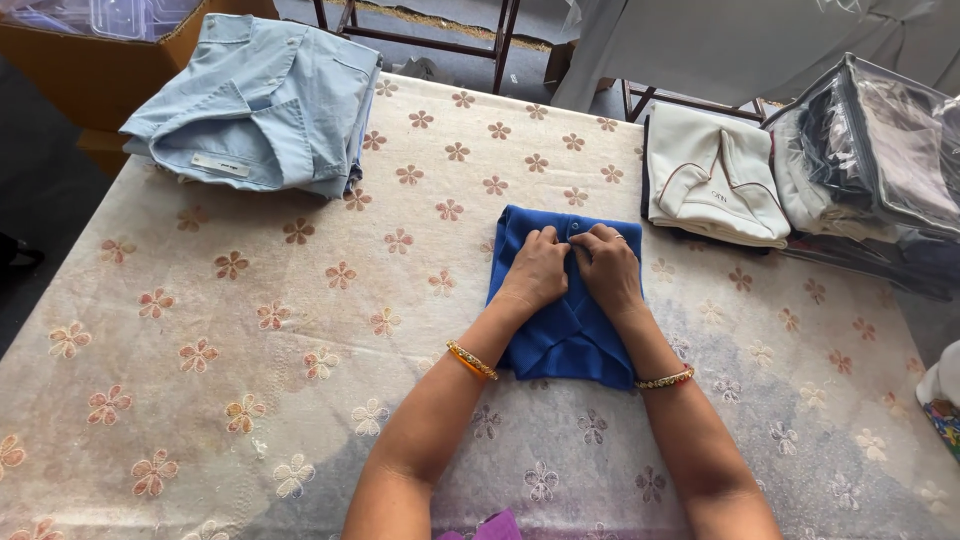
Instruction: Folding various garments including a blue shirt and a white graphic t-shirt on a table.
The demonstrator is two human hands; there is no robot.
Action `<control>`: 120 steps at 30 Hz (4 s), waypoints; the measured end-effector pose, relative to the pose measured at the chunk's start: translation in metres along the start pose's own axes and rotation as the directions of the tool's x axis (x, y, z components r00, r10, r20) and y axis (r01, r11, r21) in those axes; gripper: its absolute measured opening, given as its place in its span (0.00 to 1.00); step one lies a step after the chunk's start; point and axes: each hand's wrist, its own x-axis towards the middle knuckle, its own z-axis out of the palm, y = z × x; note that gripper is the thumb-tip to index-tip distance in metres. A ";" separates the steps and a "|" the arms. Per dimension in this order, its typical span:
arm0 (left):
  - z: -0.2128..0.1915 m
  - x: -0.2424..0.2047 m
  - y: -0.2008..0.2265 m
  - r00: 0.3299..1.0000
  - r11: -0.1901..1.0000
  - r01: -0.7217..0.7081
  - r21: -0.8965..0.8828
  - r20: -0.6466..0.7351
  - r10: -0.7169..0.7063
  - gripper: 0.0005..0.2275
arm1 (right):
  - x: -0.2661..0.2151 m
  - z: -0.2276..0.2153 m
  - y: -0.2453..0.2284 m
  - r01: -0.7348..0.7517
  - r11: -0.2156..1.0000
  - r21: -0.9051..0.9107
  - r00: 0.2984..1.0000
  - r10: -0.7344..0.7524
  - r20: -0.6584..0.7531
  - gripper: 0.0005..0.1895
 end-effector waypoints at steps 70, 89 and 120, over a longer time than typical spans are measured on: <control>-0.068 -0.110 0.031 0.930 0.967 -0.185 0.177 0.348 0.114 0.32 | -0.093 -0.078 -0.029 0.124 0.977 -0.172 0.925 -0.051 0.376 0.40; -0.064 -0.027 -0.042 0.936 0.747 0.304 -0.591 0.040 -0.350 0.12 | -0.053 -0.080 0.068 -0.337 0.924 0.180 0.941 0.334 0.048 0.09; -0.055 0.038 -0.053 0.765 0.746 0.537 -0.393 -0.145 -0.627 0.20 | 0.016 -0.013 0.107 -0.587 0.383 0.713 0.726 0.638 0.256 0.22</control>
